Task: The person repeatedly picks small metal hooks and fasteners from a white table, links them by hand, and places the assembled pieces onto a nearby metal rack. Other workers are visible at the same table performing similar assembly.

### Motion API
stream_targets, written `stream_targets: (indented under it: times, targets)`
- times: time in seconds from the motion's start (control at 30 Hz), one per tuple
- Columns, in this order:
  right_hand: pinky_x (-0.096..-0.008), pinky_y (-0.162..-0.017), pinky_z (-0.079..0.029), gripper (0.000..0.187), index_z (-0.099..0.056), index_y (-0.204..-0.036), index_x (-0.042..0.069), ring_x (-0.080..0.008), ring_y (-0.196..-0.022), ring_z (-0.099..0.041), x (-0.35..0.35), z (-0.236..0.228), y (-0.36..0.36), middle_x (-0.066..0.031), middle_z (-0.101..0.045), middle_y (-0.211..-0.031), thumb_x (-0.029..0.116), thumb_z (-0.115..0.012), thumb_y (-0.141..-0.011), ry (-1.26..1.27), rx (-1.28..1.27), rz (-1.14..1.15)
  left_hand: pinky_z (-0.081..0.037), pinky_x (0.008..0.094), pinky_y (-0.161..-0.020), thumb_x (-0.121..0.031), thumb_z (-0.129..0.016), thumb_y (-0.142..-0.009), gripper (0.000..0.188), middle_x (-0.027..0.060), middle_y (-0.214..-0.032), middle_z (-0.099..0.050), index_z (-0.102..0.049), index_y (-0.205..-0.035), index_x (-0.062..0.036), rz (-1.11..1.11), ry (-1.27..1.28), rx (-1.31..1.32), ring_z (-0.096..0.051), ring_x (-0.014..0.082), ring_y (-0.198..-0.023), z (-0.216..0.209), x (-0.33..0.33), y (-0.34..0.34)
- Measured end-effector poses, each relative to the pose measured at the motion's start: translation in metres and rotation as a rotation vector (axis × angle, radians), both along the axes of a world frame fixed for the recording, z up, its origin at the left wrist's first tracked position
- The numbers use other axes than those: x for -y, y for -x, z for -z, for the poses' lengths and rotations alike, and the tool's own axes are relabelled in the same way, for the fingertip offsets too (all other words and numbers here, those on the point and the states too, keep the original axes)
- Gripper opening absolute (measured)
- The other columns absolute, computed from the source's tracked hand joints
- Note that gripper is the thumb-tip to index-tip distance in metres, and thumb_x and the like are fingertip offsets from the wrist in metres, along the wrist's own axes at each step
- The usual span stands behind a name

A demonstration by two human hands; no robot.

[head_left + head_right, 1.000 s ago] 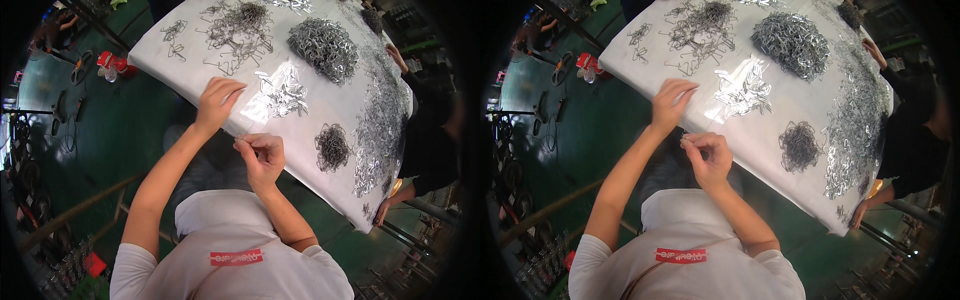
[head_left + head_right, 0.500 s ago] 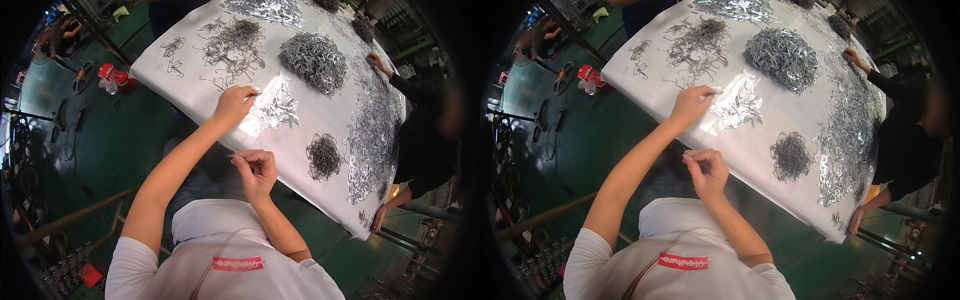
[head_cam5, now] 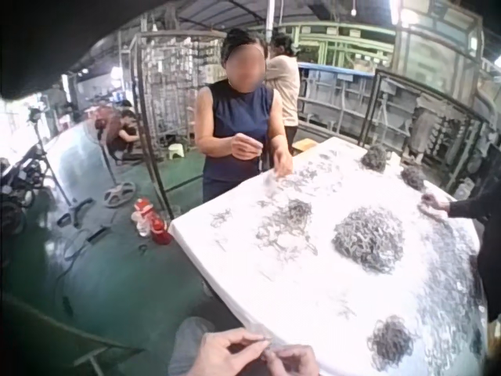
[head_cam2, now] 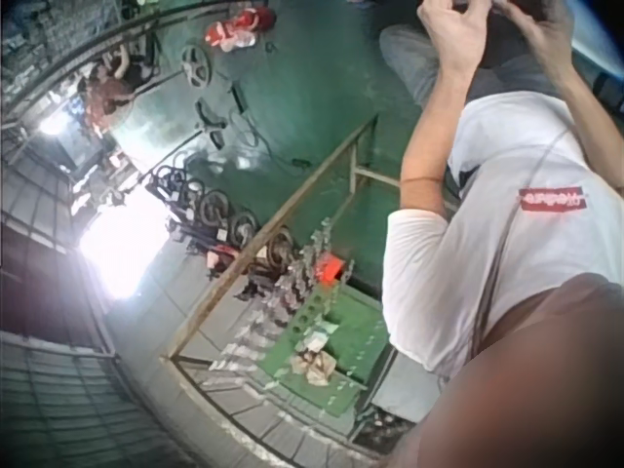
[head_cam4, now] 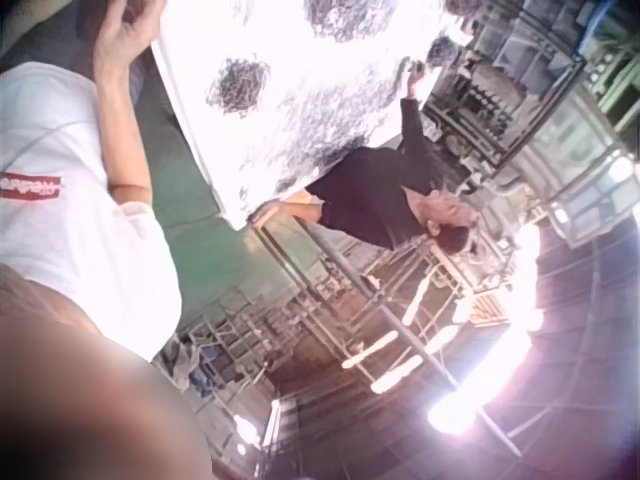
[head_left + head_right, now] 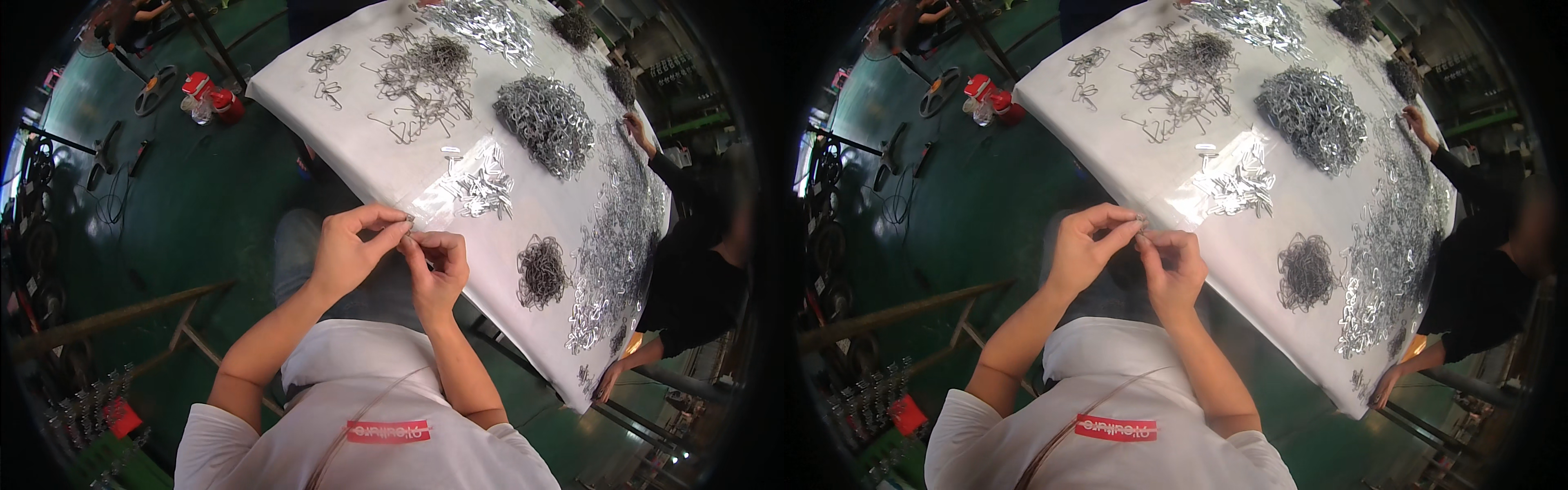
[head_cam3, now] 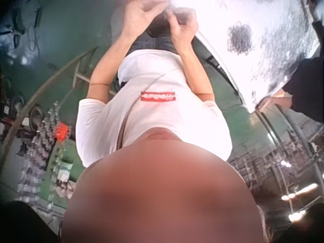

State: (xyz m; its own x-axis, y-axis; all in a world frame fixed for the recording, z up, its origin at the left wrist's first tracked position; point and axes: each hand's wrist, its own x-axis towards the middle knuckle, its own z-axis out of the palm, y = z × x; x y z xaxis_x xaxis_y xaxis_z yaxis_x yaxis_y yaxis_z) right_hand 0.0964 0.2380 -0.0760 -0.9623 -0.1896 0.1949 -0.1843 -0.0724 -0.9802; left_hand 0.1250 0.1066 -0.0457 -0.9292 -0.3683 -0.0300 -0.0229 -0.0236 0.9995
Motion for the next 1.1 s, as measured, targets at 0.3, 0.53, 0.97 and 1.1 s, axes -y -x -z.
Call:
stream_targets:
  times: [0.3,0.53,0.97,1.1]
  targets:
    - [-0.0258,-0.059,-0.052,0.019,-0.055,-0.096,0.000,-0.0146,-0.070,-0.065,0.013,0.003,0.007,-0.0089,-0.067,-0.085,-0.002,-0.068,-0.083,-0.228,-0.193,-0.025,-0.049,0.0298,-0.083,0.000,-0.071,-0.077,0.016,0.0093,-0.105,-0.066,-0.072,-0.093,-0.0035,-0.124,0.326,-0.180,-0.061,0.0203,-0.100,0.010,0.012,-0.008]
    - [-0.0368,-0.060,-0.048,0.009,-0.063,-0.085,0.004,-0.0242,-0.071,-0.062,0.063,0.017,0.136,-0.0120,-0.061,-0.085,0.012,-0.065,-0.085,-0.636,-0.463,-0.214,-0.048,0.0303,-0.083,0.000,-0.071,-0.078,0.014,0.0077,-0.102,-0.067,-0.071,-0.091,-0.0039,-0.197,0.349,-0.152,-0.061,0.0210,-0.097,0.017,0.014,-0.016]
    - [-0.0285,-0.072,-0.047,0.013,-0.064,-0.086,0.000,-0.0149,-0.077,-0.059,0.065,-0.003,0.152,-0.0049,-0.063,-0.079,0.012,-0.068,-0.083,-0.481,0.058,-0.528,-0.050,0.0301,-0.075,0.005,-0.070,-0.075,0.015,0.0087,-0.096,-0.067,-0.070,-0.089,-0.0024,-0.236,0.416,-0.203,-0.063,0.0217,-0.089,0.026,0.008,-0.022]
    - [-0.0217,-0.078,-0.042,0.007,-0.063,-0.086,0.002,-0.0081,-0.082,-0.054,0.017,-0.027,0.069,0.0005,-0.060,-0.084,0.009,-0.067,-0.087,-0.044,0.442,-0.444,-0.051,0.0312,-0.070,0.003,-0.072,-0.074,0.014,0.0064,-0.091,-0.067,-0.070,-0.087,-0.0028,-0.269,0.416,-0.225,-0.061,0.0226,-0.086,0.028,0.006,-0.022]
